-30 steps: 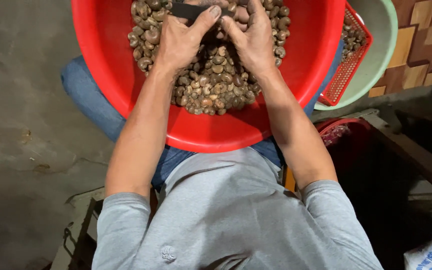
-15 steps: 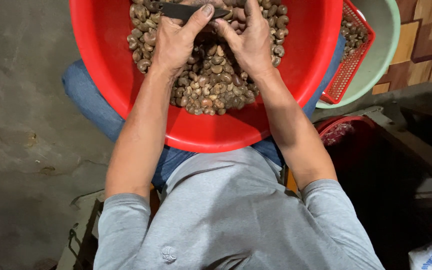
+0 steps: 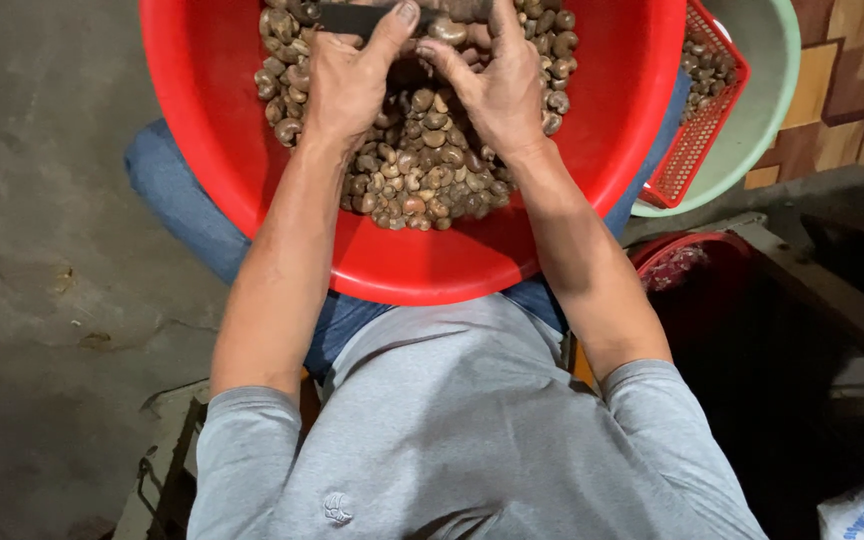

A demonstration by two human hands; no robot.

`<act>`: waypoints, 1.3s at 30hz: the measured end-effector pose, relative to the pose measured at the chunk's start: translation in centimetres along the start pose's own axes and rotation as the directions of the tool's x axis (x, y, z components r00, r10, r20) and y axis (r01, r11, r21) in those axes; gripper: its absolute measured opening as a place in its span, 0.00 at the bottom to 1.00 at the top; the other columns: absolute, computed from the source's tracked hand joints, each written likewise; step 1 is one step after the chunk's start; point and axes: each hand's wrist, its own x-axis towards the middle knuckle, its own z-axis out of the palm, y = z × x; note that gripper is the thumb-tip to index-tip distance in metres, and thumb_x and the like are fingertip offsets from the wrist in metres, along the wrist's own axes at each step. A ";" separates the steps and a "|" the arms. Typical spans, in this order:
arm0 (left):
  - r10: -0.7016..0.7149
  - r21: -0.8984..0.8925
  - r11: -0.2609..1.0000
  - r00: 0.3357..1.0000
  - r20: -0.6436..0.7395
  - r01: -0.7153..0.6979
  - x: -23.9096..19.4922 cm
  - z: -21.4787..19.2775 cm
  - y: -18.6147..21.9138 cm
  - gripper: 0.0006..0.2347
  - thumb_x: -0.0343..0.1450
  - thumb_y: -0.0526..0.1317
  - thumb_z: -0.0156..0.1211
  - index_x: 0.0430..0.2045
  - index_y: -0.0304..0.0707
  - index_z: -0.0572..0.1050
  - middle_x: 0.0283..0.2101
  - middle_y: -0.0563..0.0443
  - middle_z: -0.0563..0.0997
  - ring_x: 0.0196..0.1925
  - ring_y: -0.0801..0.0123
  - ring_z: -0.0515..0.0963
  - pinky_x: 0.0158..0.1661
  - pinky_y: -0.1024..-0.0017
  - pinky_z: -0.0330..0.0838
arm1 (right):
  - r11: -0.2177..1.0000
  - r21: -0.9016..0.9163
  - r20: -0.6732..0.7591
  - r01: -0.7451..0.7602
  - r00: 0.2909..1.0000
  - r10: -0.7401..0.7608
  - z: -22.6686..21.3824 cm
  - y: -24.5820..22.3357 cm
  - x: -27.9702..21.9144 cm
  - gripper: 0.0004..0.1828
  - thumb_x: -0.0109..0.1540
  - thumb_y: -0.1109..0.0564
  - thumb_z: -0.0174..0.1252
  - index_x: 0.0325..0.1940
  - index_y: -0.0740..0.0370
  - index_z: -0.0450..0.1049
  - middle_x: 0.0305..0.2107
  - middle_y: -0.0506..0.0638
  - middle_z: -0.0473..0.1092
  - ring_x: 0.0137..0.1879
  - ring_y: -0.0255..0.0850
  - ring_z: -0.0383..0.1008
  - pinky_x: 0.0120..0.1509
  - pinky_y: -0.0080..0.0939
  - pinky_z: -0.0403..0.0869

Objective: The person sits with a red basin of cashew nuts on their lap and uses a small knife to peel the outer skin off the nuts. They hold the nut in one hand and scrape the skin with the knife, then place the peeled nut into a red basket in a green basin to the right.

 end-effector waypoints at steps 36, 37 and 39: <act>0.084 0.465 0.885 0.983 -0.166 0.003 0.1 -0.7 -3.6 0.18 0.75 0.49 0.61 0.15 0.49 0.68 0.17 0.65 0.66 0.22 0.80 0.65 0.23 0.66 0.58 | 0.943 -0.316 -0.473 -0.108 0.879 -0.057 -20.4 6.3 -10.4 0.08 0.76 0.65 0.59 0.56 0.65 0.66 0.36 0.56 0.66 0.40 0.42 0.67 0.46 0.42 0.72; 0.103 0.470 0.882 0.986 -0.135 -0.028 0.1 -0.6 -3.9 0.19 0.78 0.46 0.59 0.16 0.51 0.61 0.17 0.64 0.61 0.21 0.77 0.61 0.24 0.66 0.56 | 0.948 -0.301 -0.492 -0.105 0.869 -0.060 -20.0 5.6 -10.4 0.07 0.79 0.59 0.56 0.57 0.64 0.66 0.30 0.52 0.59 0.37 0.40 0.60 0.46 0.43 0.71; 0.054 0.392 0.920 0.990 -0.127 0.000 0.1 -0.4 -3.1 0.17 0.78 0.48 0.58 0.17 0.50 0.66 0.17 0.63 0.65 0.17 0.77 0.64 0.20 0.69 0.56 | 0.957 -0.289 -0.462 -0.031 0.880 -0.111 -18.1 4.2 -8.8 0.06 0.76 0.64 0.55 0.57 0.66 0.67 0.37 0.56 0.65 0.43 0.45 0.67 0.49 0.44 0.73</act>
